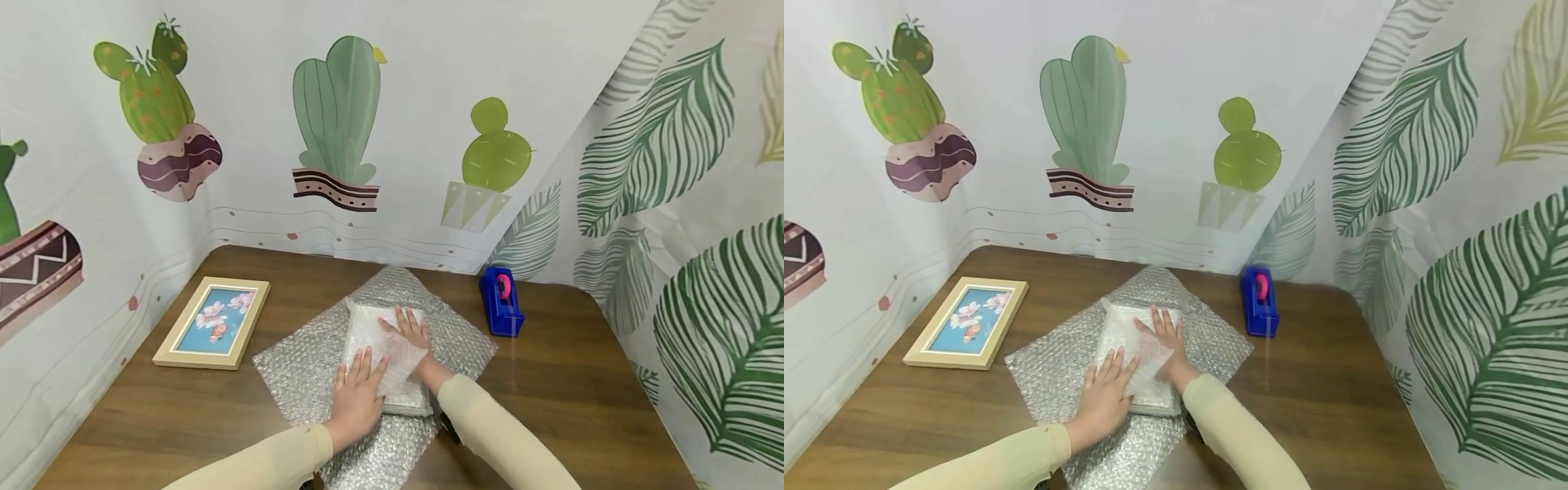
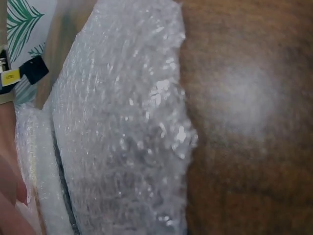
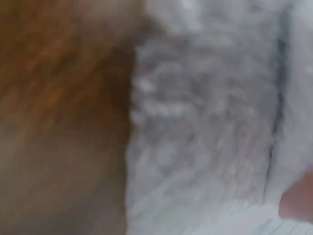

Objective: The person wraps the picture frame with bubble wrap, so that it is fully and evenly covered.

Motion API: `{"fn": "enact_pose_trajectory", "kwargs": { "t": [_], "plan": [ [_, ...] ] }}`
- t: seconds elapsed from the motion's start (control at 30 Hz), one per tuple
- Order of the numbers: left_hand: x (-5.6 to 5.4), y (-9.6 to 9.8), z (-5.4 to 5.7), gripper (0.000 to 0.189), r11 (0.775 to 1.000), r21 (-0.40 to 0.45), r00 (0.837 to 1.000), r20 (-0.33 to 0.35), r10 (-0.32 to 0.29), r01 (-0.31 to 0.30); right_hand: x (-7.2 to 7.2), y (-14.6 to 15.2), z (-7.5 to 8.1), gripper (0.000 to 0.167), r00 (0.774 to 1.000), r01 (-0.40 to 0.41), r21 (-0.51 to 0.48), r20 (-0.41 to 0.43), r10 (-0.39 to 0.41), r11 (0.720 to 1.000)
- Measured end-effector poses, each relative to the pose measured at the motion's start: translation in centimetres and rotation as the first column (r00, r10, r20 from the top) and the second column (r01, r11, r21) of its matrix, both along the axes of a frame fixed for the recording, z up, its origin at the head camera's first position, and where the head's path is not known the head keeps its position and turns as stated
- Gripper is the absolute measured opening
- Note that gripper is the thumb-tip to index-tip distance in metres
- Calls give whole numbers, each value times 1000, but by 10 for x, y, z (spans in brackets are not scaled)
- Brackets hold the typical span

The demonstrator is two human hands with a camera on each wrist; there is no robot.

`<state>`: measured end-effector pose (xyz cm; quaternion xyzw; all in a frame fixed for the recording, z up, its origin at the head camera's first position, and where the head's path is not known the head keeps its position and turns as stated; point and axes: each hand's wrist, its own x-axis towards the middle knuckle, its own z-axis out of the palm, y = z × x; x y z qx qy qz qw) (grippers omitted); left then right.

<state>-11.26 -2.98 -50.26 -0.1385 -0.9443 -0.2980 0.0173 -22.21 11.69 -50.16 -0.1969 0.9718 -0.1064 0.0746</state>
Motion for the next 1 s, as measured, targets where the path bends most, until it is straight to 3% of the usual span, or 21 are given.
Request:
{"fn": "enact_pose_trajectory", "kwargs": {
  "t": [0.03, 0.1, 0.13, 0.23, 0.3, 0.33, 0.37, 0.43, 0.5, 0.57, 0.63, 0.73, 0.8, 1.0],
  "plan": [
    [1, 1, 0, 66, 1000, -21, 1000, 1, -3, 3, -7, 6, -7, 68, 999, -4, -119, 33, 8, 993],
    [1, 3, 1, 66, 998, -64, 1000, -4, 2, -3, -23, 17, -23, 72, 993, 7, -325, 113, 32, 946],
    [1, 4, 1, 66, 997, -83, 1000, -4, 7, -7, -35, 24, -42, 74, 991, -7, -407, 119, 61, 913],
    [1, 7, 0, 68, 990, -137, 1000, -9, 13, -14, -55, 34, -64, 79, 975, 26, -513, 203, 92, 858],
    [1, 8, -1, 66, 985, -171, 1000, -11, 15, -16, -56, 33, -56, 69, 955, 83, -502, 287, 74, 861],
    [2, 9, -1, 65, 983, -184, 1000, -9, 13, -14, -54, 32, -49, 67, 944, 107, -518, 322, 78, 849],
    [2, 9, -2, 66, 980, -197, 1000, -5, 9, -9, -46, 29, -30, 66, 921, 149, -511, 383, 69, 847],
    [3, 9, -2, 71, 974, -228, 1000, 7, -8, 9, -35, 29, -8, 66, 886, 189, -539, 453, 94, 821],
    [3, 9, 0, 71, 967, -253, 999, 26, -27, 33, -20, 26, 24, 66, 849, 222, -516, 519, 96, 827],
    [4, 9, 3, 65, 966, -253, 998, 54, -42, 55, -14, 25, 37, 66, 839, 212, -495, 535, 103, 843],
    [5, 10, 6, 58, 963, -261, 997, 67, -50, 66, -12, 23, 42, 65, 850, 175, -437, 519, 88, 882],
    [6, 10, 8, 59, 953, -292, 996, 57, -62, 76, -12, 16, 38, 67, 887, 113, -336, 458, 58, 935],
    [6, 10, 8, 62, 945, -318, 997, 47, -64, 76, -11, 12, 37, 68, 905, 83, -278, 423, 44, 957],
    [2, 11, 10, 48, 953, -296, 995, 88, -35, 59, -10, 4, 33, 69, 922, 75, -226, 387, 19, 971]
  ]
}}
